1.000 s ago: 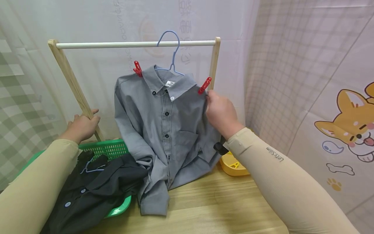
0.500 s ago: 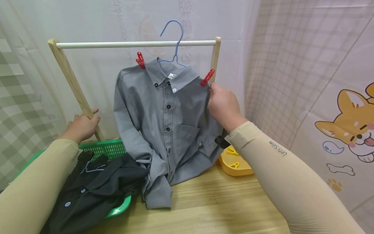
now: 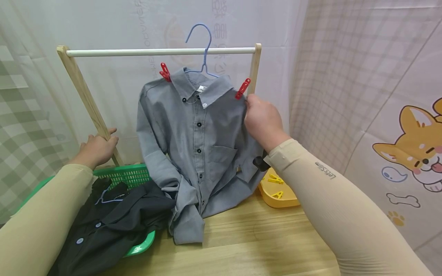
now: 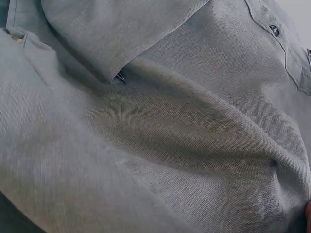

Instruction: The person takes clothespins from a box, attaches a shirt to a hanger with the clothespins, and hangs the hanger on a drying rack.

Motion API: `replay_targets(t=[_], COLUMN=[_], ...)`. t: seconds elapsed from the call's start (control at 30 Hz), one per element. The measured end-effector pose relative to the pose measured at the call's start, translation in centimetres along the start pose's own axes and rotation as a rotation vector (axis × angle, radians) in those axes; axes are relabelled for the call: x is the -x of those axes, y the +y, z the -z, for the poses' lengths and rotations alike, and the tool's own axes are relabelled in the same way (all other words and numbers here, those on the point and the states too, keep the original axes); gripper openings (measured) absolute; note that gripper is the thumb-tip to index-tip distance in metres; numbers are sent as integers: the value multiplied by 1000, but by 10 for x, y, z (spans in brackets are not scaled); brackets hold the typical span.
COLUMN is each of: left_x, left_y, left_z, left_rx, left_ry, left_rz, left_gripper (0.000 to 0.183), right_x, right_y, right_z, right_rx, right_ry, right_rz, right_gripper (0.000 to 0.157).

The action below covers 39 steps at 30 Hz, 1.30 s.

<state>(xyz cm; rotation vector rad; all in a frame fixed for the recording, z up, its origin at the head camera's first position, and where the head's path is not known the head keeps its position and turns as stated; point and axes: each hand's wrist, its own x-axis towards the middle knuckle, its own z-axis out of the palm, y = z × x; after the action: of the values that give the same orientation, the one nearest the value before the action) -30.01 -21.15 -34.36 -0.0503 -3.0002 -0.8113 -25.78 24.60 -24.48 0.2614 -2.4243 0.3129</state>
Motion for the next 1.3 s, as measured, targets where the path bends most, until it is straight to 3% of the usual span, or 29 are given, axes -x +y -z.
replay_targets(t=[0.3, 0.53, 0.77, 1.03, 1.3], left_x=[8, 8, 8, 7, 6], left_y=[16, 16, 19, 19, 19], left_z=[19, 19, 17, 16, 15], left_rx=[-46, -45, -44, -41, -39], left_ry=[-32, -41, -19, -6, -2], left_rz=[12, 10, 13, 14, 13], left_gripper=[67, 69, 67, 66, 66], right_x=[-2, -4, -4, -4, -5], right_y=[1, -4, -13, -26, -39], right_z=[5, 5, -4, -12, -16], right_rx=[-9, 29, 88, 86, 101], right_ry=[-61, -114, -146, -184, -160], right_rz=[-22, -5, 69, 91, 136], right_gripper=[25, 22, 22, 24, 21])
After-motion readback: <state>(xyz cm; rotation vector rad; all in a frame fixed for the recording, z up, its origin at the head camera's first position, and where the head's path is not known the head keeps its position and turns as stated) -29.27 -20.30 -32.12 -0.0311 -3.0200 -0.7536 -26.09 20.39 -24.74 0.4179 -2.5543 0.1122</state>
